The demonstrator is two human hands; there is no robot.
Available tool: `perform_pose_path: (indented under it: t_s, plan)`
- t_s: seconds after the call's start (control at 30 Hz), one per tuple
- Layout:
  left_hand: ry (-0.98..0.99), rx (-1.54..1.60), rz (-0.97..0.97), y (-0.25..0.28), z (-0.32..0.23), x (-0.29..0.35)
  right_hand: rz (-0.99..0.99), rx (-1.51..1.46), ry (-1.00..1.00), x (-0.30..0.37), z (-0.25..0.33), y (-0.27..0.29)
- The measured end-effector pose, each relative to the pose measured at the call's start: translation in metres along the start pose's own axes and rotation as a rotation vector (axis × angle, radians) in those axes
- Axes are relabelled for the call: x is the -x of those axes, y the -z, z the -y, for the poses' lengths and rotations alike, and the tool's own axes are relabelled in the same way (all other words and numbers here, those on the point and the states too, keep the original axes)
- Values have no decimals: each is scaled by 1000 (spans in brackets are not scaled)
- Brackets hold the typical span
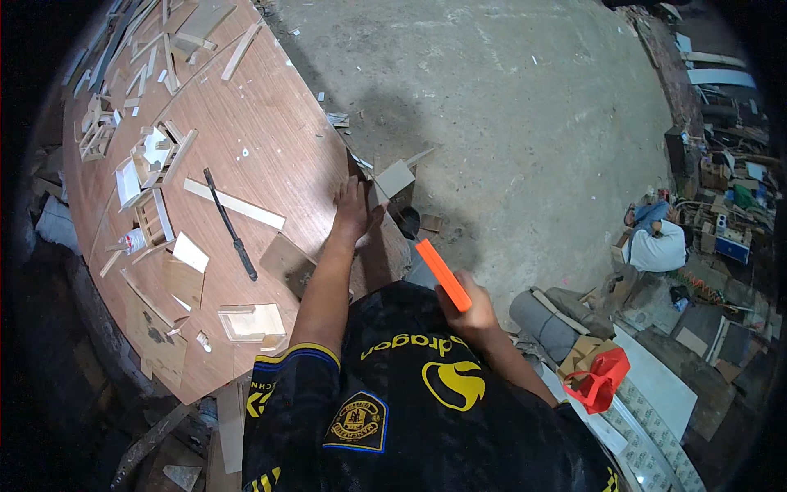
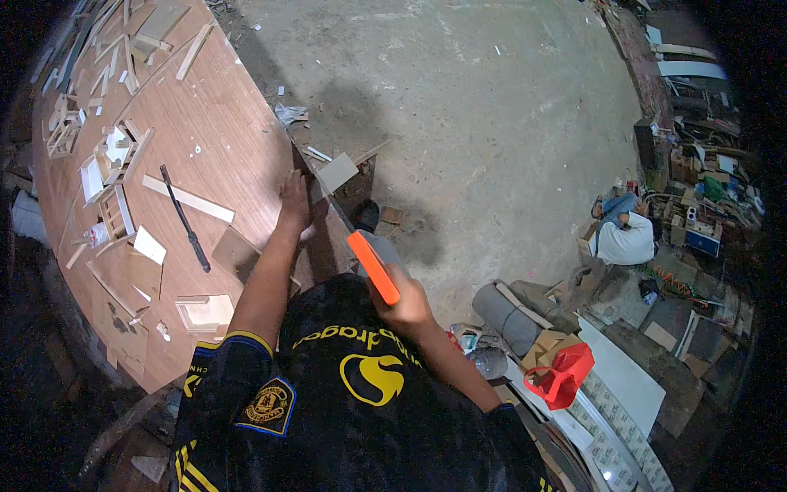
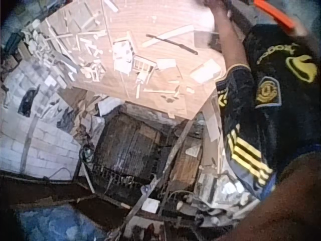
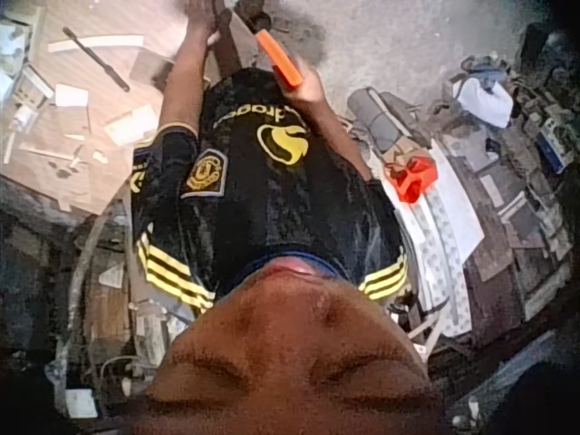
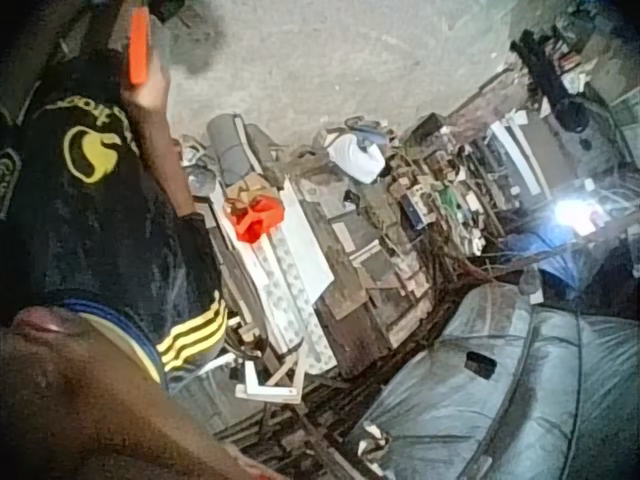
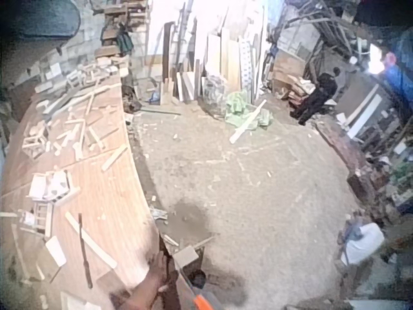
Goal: The person is sawing a small piece of wood on a workbench.
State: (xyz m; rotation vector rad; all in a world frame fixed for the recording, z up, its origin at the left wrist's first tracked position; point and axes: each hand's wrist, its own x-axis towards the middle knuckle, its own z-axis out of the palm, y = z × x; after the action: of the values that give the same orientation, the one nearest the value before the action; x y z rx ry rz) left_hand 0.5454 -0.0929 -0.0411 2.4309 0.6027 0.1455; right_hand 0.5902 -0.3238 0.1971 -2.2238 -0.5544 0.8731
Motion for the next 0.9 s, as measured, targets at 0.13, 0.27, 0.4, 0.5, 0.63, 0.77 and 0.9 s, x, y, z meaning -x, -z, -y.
perform_pose_path:
  t_s: [0.13, 0.27, 0.4, 0.5, 0.63, 0.77, 0.9]
  plan:
    - [-40, -68, -39, -7, 3, -1, 23, 15, -27, 26, -5, 13]
    - [-40, -18, -83, -15, 11, -1, 27, 16, -86, 50, -11, 20]
    - [-39, 10, -51, -8, -1, -6, 35, -480, -394, 73, -24, 26]
    - [-2, -68, 23, -1, -3, -4, 13, -241, -236, 80, 1, 42]
    - [-42, -73, -44, -3, -2, -1, 81, -209, -411, 82, 18, 51]
    - [-22, -37, -43, -4, -3, -7, 112, -141, -384, 78, 33, 60]
    - [-92, 42, -92, -2, 2, -7, 74, -51, -305, 69, 56, 67]
